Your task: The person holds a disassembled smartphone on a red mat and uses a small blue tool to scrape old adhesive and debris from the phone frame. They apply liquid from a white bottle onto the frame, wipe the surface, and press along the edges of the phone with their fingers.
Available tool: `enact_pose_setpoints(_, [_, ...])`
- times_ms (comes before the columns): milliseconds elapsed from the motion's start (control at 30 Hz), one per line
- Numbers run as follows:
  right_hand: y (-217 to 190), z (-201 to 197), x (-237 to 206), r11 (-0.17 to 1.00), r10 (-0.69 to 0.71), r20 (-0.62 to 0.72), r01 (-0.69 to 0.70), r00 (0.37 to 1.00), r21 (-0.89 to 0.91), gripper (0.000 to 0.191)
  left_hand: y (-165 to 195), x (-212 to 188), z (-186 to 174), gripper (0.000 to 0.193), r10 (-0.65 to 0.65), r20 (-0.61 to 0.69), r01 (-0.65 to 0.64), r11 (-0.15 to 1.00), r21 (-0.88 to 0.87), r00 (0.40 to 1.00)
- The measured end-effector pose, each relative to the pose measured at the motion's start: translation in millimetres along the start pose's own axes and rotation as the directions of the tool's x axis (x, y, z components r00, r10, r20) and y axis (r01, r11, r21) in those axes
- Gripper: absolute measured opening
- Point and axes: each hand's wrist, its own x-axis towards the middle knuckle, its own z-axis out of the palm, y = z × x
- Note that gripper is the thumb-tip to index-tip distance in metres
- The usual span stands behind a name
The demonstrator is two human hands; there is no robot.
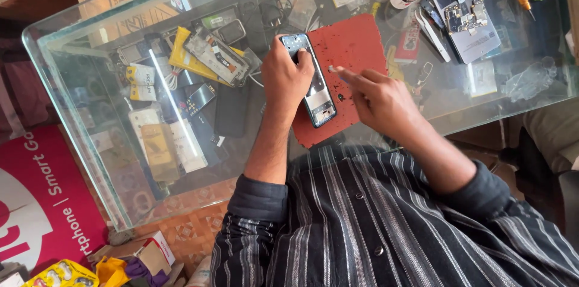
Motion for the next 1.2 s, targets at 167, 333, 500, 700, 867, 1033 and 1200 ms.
enact_pose_setpoints(167, [-9.2,3.7,-13.4,0.999,-0.029,0.088,0.030,0.996,-0.012,0.051,1.5,0.2,-1.4,0.022,-0.045,0.027,0.045,0.999,-0.014,0.999])
enact_pose_setpoints(333, [-1.2,9.3,-14.4,0.999,-0.037,0.061,0.036,0.997,0.019,0.047,4.1,0.6,-1.2,0.022,-0.062,0.035,0.064,0.997,-0.033,0.997])
enact_pose_setpoints(500, [13.6,26.4,41.3,0.992,-0.124,-0.055,0.124,0.991,-0.003,0.046,3.1,0.1,-2.1,0.023,-0.061,0.036,0.062,0.998,-0.030,0.997])
enact_pose_setpoints(700, [0.8,3.8,12.4,0.994,-0.111,0.097,0.110,0.989,0.012,0.049,1.1,0.6,-2.5,0.024,-0.033,0.027,0.034,0.998,-0.051,0.999])
enact_pose_setpoints(867, [-0.5,-18.4,-37.1,0.995,-0.074,0.245,0.057,0.967,0.076,0.047,-0.2,-1.3,-2.7,0.022,-0.046,0.035,0.048,0.998,-0.040,0.998])
enact_pose_setpoints(1033, [12.2,-4.3,16.1,0.993,-0.048,-0.029,0.051,0.998,0.104,0.047,-2.6,-1.4,-2.8,0.024,-0.047,0.036,0.049,0.997,-0.062,0.998])
enact_pose_setpoints(1200, [9.0,23.7,65.3,0.979,-0.193,-0.173,0.202,0.966,0.039,0.040,-2.7,-0.4,-2.8,0.027,-0.027,0.014,0.028,0.996,-0.090,1.000])
